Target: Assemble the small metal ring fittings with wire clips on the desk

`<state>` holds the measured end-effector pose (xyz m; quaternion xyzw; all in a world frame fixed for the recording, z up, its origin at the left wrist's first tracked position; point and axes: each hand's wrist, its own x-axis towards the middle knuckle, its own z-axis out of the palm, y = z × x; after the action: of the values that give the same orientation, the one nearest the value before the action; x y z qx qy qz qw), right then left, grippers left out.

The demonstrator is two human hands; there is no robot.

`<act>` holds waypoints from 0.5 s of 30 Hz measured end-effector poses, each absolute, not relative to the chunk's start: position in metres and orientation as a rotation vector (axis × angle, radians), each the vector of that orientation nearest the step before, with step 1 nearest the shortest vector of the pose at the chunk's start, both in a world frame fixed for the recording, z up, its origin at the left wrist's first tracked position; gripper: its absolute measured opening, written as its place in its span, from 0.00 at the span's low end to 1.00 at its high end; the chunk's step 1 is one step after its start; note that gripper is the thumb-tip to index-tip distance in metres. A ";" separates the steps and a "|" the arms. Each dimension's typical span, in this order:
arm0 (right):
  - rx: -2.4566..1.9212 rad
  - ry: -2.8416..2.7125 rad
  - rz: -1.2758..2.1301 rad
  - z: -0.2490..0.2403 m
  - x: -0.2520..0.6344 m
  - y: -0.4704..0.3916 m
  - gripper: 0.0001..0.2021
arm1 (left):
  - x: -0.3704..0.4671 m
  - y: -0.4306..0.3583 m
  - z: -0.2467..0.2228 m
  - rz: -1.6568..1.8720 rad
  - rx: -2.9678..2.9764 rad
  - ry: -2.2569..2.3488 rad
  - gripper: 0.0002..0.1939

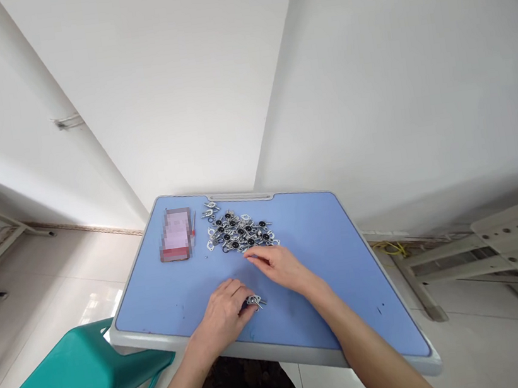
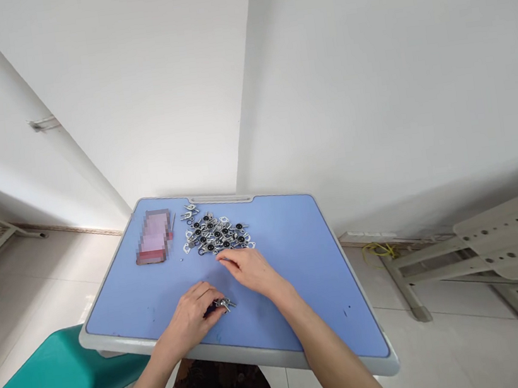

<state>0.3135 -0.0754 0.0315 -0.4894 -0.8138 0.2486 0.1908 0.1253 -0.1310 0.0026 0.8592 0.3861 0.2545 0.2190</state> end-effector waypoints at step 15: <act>-1.334 -2.771 0.336 0.040 0.217 -0.032 0.08 | 0.126 -0.129 -0.003 0.760 2.422 1.094 0.04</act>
<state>0.2172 -0.0318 0.0397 -0.4310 -0.8955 0.1087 0.0241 0.1256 -0.1288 -0.0033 0.8606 0.3888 0.2702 0.1877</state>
